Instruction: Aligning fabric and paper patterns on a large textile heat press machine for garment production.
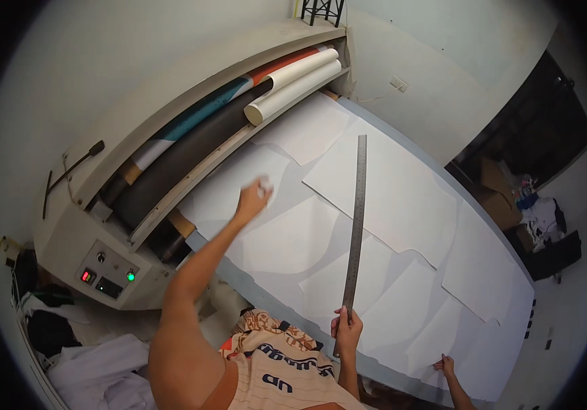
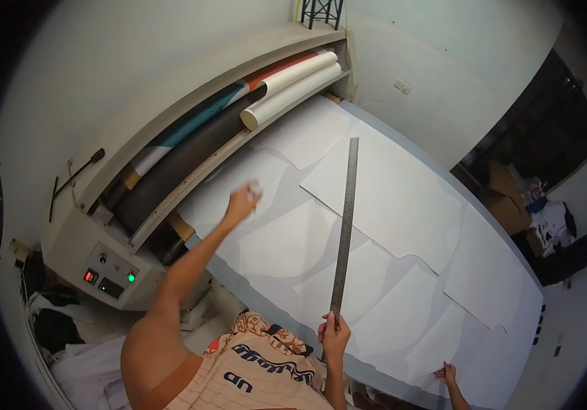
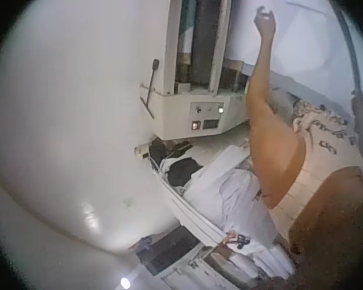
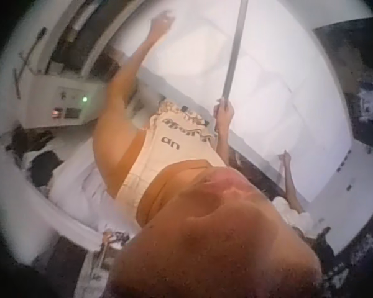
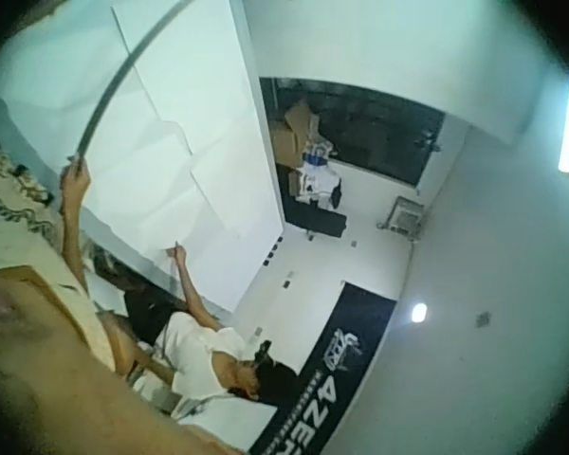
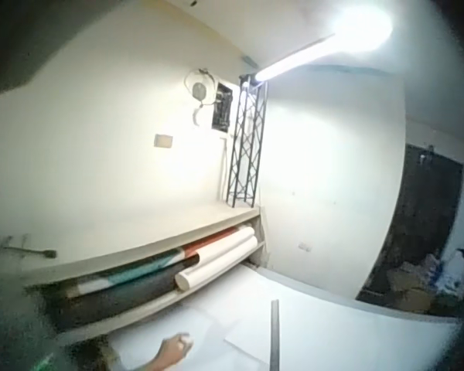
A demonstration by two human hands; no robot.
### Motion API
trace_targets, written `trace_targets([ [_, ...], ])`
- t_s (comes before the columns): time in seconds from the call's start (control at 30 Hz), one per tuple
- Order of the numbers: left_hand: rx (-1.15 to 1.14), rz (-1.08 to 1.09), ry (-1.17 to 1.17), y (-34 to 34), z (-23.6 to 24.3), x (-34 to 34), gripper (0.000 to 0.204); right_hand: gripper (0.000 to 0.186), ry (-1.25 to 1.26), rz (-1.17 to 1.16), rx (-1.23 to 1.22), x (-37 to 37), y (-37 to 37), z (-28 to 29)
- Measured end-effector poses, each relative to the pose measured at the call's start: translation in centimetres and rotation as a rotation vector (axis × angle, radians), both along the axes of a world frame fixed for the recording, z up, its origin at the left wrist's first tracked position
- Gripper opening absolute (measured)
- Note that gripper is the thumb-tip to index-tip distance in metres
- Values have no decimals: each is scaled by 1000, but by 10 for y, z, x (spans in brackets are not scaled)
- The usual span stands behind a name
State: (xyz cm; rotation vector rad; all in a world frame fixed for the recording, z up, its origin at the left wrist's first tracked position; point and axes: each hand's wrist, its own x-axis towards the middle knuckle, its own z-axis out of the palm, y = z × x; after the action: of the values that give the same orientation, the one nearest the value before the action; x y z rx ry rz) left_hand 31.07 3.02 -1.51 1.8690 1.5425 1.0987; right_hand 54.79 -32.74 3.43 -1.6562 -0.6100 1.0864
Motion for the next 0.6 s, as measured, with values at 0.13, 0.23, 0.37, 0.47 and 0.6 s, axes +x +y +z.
trace_targets([
  [0.13, 150, 256, -176, 180, 5, -29, 47, 29, 9, -56, -48, -25, 9, -1],
  [0.23, -155, 320, -331, 260, 29, -19, 63, 28, 16, -162, -79, -35, 19, -2],
  [0.37, -361, 320, -854, 309, 44, -10, 65, 28, 26, -270, -91, -56, 41, -5],
  [0.47, -425, 215, -1127, 336, 22, -33, 63, 28, 42, -294, -82, -59, 51, -4],
  [0.6, -532, 261, -1186, 348, 15, -29, 57, 28, 62, -323, -91, -58, 54, -3],
])
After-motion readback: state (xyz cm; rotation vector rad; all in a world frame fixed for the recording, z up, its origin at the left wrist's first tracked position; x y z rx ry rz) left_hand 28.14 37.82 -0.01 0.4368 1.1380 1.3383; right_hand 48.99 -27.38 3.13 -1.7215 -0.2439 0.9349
